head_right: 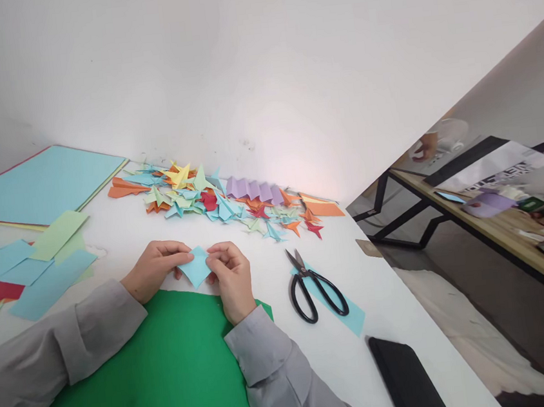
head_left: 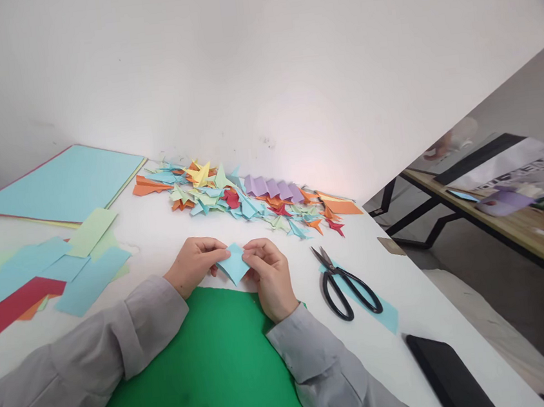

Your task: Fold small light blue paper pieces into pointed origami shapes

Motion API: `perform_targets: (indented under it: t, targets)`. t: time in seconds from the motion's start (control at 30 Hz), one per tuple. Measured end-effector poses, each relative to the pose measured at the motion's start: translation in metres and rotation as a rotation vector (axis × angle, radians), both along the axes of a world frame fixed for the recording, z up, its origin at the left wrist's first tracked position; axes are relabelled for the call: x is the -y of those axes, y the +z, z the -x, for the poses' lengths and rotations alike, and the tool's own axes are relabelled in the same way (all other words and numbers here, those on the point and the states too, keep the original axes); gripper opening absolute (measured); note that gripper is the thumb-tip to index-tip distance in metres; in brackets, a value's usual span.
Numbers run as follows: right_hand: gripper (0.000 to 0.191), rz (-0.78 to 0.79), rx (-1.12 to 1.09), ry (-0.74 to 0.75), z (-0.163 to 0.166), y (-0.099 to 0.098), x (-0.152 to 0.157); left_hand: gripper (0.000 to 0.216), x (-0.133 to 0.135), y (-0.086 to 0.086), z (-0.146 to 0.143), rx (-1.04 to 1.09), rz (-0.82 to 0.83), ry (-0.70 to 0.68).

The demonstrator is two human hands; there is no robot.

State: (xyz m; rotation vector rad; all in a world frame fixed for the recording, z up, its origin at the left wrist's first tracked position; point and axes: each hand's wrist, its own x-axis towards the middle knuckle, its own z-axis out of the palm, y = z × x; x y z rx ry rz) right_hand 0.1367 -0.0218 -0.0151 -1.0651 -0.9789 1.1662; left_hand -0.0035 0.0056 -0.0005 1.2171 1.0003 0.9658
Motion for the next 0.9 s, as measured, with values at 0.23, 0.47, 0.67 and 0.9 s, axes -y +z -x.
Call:
perform_targets:
  t: [0.23, 0.47, 0.67, 0.9]
  targets:
    - [0.007, 0.018, 0.110, -0.065, 0.0007, -0.0010, -0.0007, 0.030, -0.0001, -0.0019, -0.0009, 0.131, -0.006, -0.040]
    - [0.009, 0.022, 0.134, -0.132, 0.0014, 0.0013, -0.0012, 0.029, 0.0014, 0.0000, 0.0001, 0.063, -0.113, -0.061]
    - [0.010, 0.038, 0.138, -0.147, 0.0008, -0.0002, -0.0017, 0.017, 0.0041, -0.0004, -0.0041, -0.055, -0.222, -0.119]
    - [0.016, 0.057, 0.135, -0.057, -0.0006, -0.0018, -0.0021, 0.020, 0.0020, -0.0002, -0.0028, -0.078, -0.120, -0.098]
